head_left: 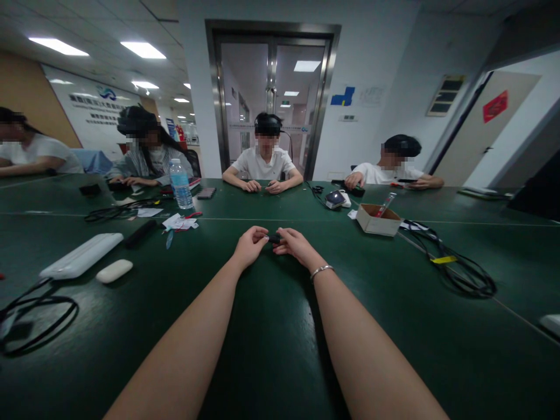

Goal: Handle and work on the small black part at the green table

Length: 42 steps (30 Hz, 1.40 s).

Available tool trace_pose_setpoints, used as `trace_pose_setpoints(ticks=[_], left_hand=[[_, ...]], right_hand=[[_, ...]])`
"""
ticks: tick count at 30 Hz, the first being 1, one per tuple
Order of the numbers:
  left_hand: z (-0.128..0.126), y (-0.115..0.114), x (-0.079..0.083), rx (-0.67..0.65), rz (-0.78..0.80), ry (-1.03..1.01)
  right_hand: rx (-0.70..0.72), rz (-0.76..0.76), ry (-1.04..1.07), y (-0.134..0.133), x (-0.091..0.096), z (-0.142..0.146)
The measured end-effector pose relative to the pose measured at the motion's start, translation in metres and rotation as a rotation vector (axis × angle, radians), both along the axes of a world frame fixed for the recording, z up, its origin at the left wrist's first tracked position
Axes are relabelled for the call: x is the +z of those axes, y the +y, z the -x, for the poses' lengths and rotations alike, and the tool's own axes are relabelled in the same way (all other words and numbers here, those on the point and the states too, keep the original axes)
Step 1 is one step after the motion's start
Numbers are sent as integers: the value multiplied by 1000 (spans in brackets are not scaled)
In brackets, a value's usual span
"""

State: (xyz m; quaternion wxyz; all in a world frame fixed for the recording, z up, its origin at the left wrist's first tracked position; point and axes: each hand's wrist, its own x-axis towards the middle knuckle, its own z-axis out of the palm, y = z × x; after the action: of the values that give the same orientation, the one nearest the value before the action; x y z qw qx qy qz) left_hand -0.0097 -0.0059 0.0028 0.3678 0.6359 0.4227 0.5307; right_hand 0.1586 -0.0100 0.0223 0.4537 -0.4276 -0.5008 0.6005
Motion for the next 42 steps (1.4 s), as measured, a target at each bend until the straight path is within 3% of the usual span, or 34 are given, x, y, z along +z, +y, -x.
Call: trace_pose_setpoints(ticks=[7, 13, 18, 24, 29, 34, 42], left_hand=[[0, -1, 0, 8, 0, 12], [-1, -1, 1, 8, 1, 1], [-1, 0, 1, 29, -2, 0], [-1, 0, 1, 24, 3, -3], [0, -1, 2, 33, -3, 12], [-1, 0, 2, 35, 1, 4], [-1, -2, 4, 37, 15, 18]], right_hand=[[41, -37, 120, 0, -1, -5], [-8, -21, -25, 3, -4, 1], [31, -87, 115, -1, -1, -3], [30, -40, -37, 2, -2, 0], [36, -64, 92, 0, -1, -3], [26, -25, -11, 2, -3, -1], [29, -40, 25, 1, -2, -3]])
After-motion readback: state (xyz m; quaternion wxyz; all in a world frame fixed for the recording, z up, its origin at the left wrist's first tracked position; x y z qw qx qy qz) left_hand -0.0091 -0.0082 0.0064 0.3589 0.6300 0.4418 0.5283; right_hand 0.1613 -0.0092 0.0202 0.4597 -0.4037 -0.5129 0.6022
